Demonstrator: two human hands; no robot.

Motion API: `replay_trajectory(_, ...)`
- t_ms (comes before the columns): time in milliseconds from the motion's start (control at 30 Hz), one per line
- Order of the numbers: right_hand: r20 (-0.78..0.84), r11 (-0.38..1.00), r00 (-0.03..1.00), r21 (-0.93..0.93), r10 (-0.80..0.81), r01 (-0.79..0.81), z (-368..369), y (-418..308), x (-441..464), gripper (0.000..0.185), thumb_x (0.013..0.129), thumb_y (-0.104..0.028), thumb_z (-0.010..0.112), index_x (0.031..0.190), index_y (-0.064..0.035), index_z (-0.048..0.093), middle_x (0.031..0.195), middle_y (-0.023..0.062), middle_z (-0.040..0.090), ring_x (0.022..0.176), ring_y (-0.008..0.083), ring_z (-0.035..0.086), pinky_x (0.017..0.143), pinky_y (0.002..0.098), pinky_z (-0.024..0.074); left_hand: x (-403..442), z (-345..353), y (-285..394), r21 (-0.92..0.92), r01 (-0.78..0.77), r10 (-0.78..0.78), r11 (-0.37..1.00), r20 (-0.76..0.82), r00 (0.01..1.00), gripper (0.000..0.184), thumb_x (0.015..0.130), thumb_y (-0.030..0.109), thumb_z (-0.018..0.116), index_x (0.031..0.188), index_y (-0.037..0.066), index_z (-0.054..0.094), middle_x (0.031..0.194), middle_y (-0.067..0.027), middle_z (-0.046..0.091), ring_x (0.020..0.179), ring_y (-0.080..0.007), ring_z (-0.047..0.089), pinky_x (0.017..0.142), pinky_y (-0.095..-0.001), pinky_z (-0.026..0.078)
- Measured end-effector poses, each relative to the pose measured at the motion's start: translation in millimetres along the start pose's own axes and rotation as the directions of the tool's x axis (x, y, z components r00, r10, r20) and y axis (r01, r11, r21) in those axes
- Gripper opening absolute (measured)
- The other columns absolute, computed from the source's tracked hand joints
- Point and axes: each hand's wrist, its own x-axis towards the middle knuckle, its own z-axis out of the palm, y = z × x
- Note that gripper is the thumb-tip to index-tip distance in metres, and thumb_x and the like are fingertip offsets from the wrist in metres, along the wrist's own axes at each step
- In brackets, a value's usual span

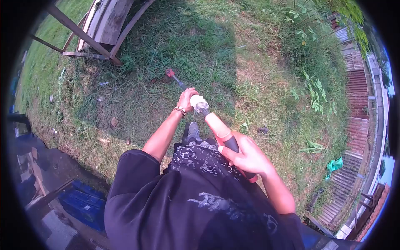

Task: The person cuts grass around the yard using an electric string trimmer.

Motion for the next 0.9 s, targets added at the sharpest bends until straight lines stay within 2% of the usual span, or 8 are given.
replay_trajectory(167,0.232,0.997,0.972,0.083,-0.021,0.002,2.2,-18.6,64.8,0.025,0.088,-0.02,0.066,0.095,0.0034,0.06,0.079,0.0064,0.065,0.062,0.0106,0.061,0.058,0.0281,0.0508,-30.1,-42.9,24.7,-0.09,0.312,-0.324,0.946,-0.294,0.899,0.031,0.075,0.016,0.073,0.104,0.008,0.066,0.097,-0.0105,0.065,0.085,-0.0287,0.062,0.08,-0.0406,0.051)
replay_trajectory(200,0.227,0.997,0.972,0.07,-0.059,0.045,5.6,-17.0,84.1,0.024,0.088,-0.019,0.065,0.095,0.0032,0.061,0.081,0.0055,0.065,0.065,0.0106,0.063,0.059,0.027,0.0527,-35.4,-44.2,25.9,-0.054,0.375,-0.372,0.925,-0.317,0.872,0.047,0.073,0.015,0.074,0.117,0.011,0.06,0.099,-0.0094,0.062,0.083,-0.0268,0.059,0.079,-0.0389,0.05)
replay_trajectory(300,0.331,0.892,0.942,0.441,-0.059,-0.099,25.0,-5.3,141.1,0.029,0.085,-0.011,0.07,0.102,0.0073,0.056,0.086,0.0137,0.068,0.066,0.0145,0.065,0.06,0.0257,0.0545,-49.8,-55.2,54.7,-0.145,0.42,-0.437,0.896,-0.464,0.771,0.066,0.071,0.019,0.079,0.131,0.013,0.052,0.121,-0.0137,0.061,0.108,-0.0278,0.061,0.09,-0.0398,0.05)
replay_trajectory(433,0.333,0.832,0.941,0.538,-0.061,-0.137,47.1,-8.5,148.1,0.049,0.078,-0.006,0.075,0.11,0.0022,0.038,0.081,0.0153,0.065,0.055,0.0163,0.062,0.047,0.0296,0.0523,-94.5,-57.9,96.7,-0.482,0.553,-0.732,0.679,-0.498,0.464,0.059,0.081,0.022,0.075,0.132,0.008,0.05,0.129,-0.0134,0.059,0.117,-0.0242,0.059,0.094,-0.0393,0.05)
replay_trajectory(600,0.424,0.815,0.897,0.558,-0.121,-0.154,56.9,-9.6,153.1,0.068,0.079,-0.006,0.072,0.127,-0.0089,0.025,0.088,0.0166,0.062,0.057,0.0185,0.062,0.046,0.0305,0.0533,-142.3,-62.1,171.1,-0.759,0.479,-0.871,0.44,-0.231,0.433,0.038,0.1,0.029,0.055,0.131,0.006,0.053,0.127,-0.0126,0.058,0.119,-0.0197,0.055,0.094,-0.04,0.048)
replay_trajectory(733,0.493,0.817,0.856,0.551,-0.157,-0.168,86.6,-24.3,140.1,0.068,0.082,-0.01,0.073,0.13,-0.0088,0.024,0.091,0.0167,0.062,0.06,0.0198,0.064,0.047,0.0317,0.0541,-133.7,-78.4,253.1,-0.811,0.312,-0.842,0.495,-0.36,0.402,0.055,0.104,0.047,0.036,0.133,0.003,0.052,0.126,-0.0103,0.057,0.119,-0.0174,0.054,0.101,-0.0345,0.042)
replay_trajectory(833,0.541,0.817,0.823,0.546,-0.175,-0.186,116.8,-33.7,140.0,0.066,0.084,-0.02,0.072,0.129,-0.0102,0.025,0.098,0.0151,0.06,0.072,0.02,0.065,0.051,0.034,0.0566,-134.3,-95.6,287.1,-0.789,0.138,-0.768,0.598,-0.516,0.379,0.059,0.103,0.047,0.039,0.139,0.002,0.044,0.128,-0.0095,0.055,0.117,-0.0164,0.053,0.103,-0.033,0.039)
replay_trajectory(900,0.525,0.793,0.827,0.583,-0.201,-0.177,144.9,-30.3,148.7,0.067,0.083,-0.027,0.072,0.128,-0.0114,0.024,0.095,0.0135,0.06,0.076,0.0208,0.066,0.052,0.0351,0.0583,-138.7,-114.6,302.4,-0.733,0.126,-0.702,0.668,-0.566,0.432,0.071,0.093,0.04,0.061,0.146,0.003,0.032,0.124,-0.0099,0.054,0.113,-0.0169,0.053,0.099,-0.0328,0.041)
